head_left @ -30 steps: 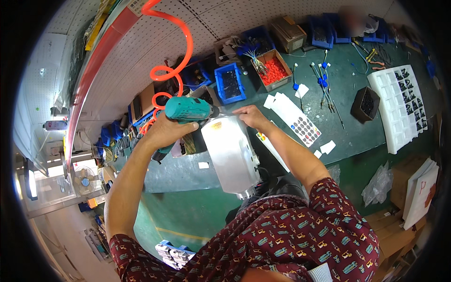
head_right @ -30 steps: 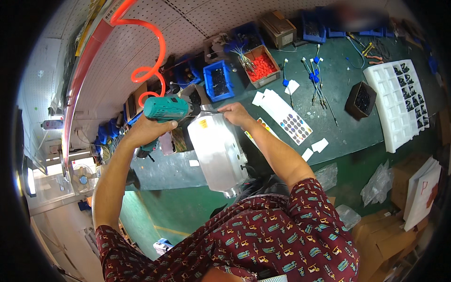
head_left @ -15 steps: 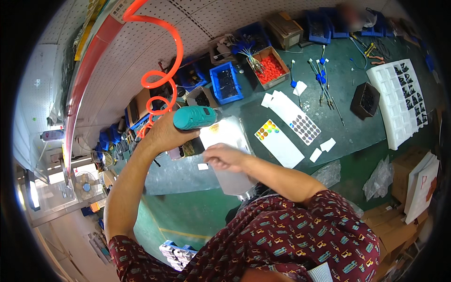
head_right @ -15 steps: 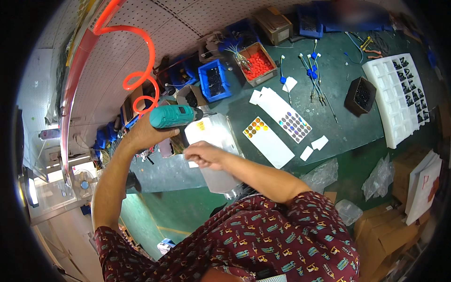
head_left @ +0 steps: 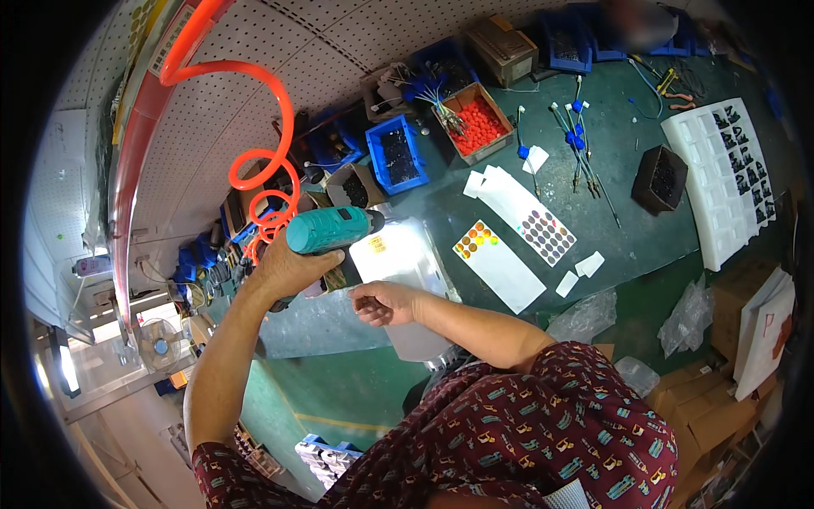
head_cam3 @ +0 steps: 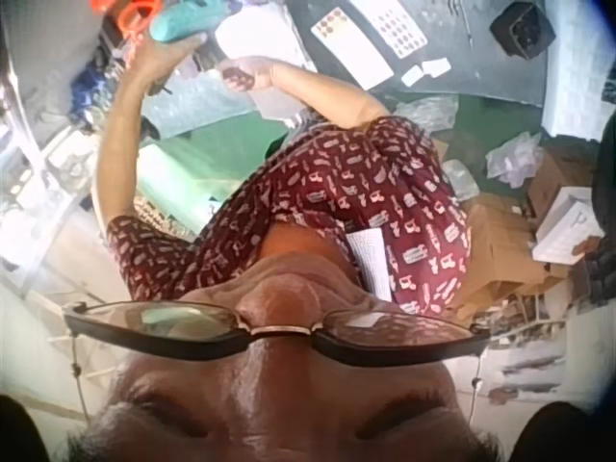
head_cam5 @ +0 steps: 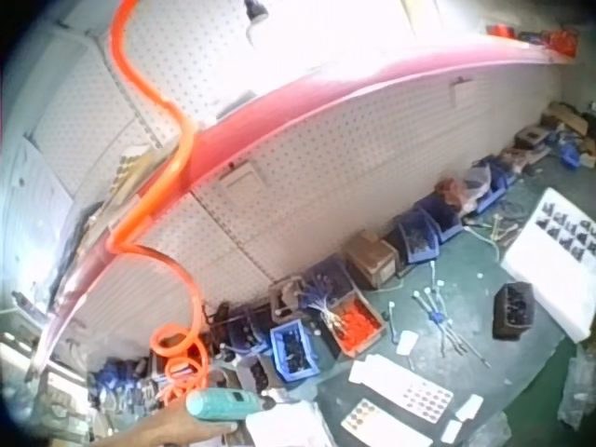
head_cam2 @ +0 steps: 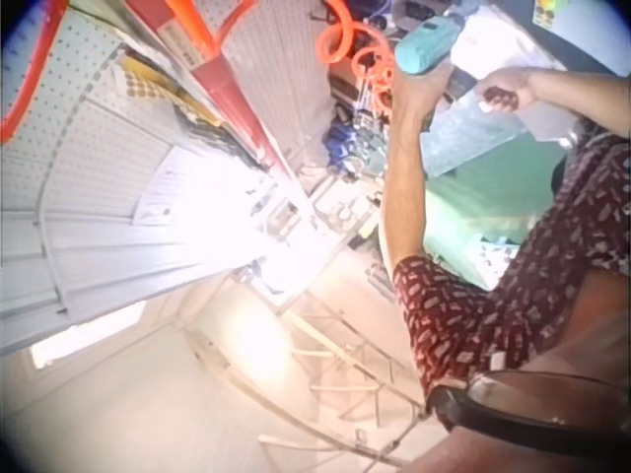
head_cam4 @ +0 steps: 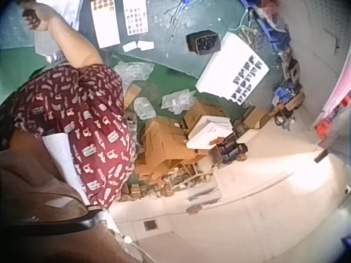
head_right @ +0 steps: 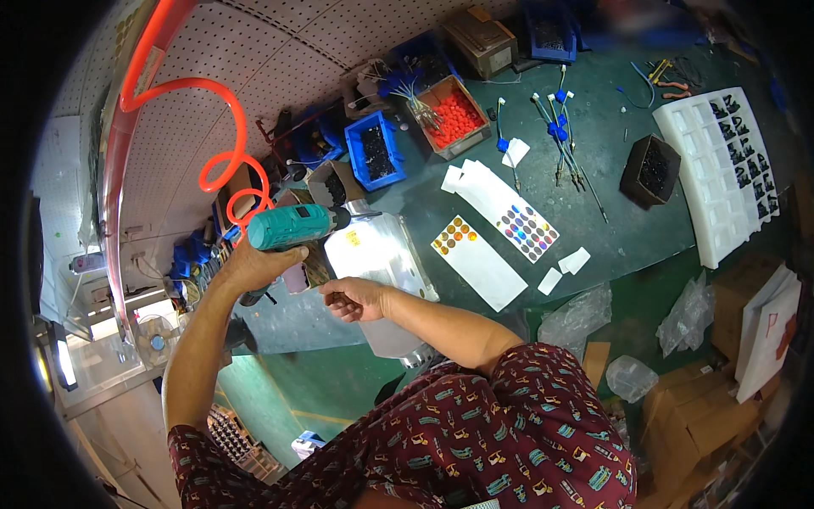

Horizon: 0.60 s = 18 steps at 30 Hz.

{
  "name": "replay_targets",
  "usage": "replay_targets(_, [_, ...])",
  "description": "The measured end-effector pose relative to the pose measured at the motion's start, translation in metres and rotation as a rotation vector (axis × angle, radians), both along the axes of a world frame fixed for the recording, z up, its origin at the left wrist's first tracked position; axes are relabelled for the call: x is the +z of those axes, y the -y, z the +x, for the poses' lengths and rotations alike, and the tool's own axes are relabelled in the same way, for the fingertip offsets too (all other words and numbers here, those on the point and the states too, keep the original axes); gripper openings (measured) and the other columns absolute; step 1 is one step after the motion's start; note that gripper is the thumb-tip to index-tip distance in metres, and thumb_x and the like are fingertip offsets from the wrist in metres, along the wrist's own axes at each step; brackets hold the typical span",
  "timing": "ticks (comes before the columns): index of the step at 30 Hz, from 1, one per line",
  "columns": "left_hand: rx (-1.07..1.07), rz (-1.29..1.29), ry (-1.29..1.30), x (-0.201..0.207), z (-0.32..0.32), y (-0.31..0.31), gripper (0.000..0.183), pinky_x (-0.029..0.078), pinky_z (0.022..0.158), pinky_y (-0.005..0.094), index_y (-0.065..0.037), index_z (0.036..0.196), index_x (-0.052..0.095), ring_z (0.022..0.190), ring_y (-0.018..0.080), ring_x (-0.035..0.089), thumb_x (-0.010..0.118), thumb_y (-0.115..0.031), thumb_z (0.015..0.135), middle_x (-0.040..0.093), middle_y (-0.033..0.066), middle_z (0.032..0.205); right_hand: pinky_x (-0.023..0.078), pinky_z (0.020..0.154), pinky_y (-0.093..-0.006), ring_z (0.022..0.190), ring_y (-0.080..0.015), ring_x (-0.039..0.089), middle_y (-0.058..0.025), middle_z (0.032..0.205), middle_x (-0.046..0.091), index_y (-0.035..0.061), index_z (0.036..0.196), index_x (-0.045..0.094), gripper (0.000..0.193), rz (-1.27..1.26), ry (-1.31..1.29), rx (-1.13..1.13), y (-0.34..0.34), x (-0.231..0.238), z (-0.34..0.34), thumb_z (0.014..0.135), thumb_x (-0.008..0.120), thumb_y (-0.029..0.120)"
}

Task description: The person assembles an electronic device by applying adhesive labels to a translucent plastic housing, attaching a metal heatsink, and securing components with a cordless drill. They handle wires, a black plastic base, and fasteners, then place the assembled unit into a cardboard box.

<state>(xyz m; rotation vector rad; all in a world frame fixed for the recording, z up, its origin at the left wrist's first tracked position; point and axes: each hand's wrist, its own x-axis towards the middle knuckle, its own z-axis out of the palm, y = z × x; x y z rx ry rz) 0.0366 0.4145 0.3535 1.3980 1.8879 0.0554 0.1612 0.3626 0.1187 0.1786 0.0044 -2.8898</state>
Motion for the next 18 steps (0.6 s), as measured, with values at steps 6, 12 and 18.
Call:
replay_targets(6, [0.096, 0.009, -0.021, 0.003, 0.009, 0.004, 0.041, 0.052, 0.070, 0.0313, -0.006, 0.125, 0.068, 0.076, 0.0117, 0.061, 0.077, -0.017, 0.087, 0.069, 0.0030, 0.094, 0.024, 0.045, -0.0223, 0.052, -0.0055, 0.031, 0.0065, 0.062, 0.035, 0.0089, 0.075, 0.061, 0.031, -0.027, -0.030, 0.026, 0.004, -0.004, -0.005, 0.099, 0.063, 0.030])
replay_targets(12, [0.308, 0.056, 0.002, 0.033, 0.029, 0.021, 0.033, 0.048, 0.062, 0.0300, -0.004, 0.109, 0.069, 0.068, 0.0111, 0.057, 0.079, -0.025, 0.087, 0.063, 0.0008, 0.078, 0.025, 0.043, -0.0197, 0.051, -0.0050, 0.036, 0.0054, 0.061, 0.041, 0.0074, 0.078, 0.064, 0.031, 0.002, -0.133, -0.007, 0.003, -0.011, -0.007, 0.100, 0.062, 0.030])
replay_targets(18, [0.400, 0.344, 0.210, 0.030, 0.029, 0.117, 0.036, 0.053, 0.087, 0.0306, -0.004, 0.124, 0.067, 0.100, 0.0121, 0.062, 0.077, -0.016, 0.092, 0.069, 0.0042, 0.111, 0.026, 0.043, -0.0199, 0.051, -0.0045, 0.037, 0.0059, 0.063, 0.043, 0.0098, 0.079, 0.060, 0.025, 0.012, 0.048, -0.241, -0.029, 0.013, 0.029, 0.099, 0.063, 0.025])
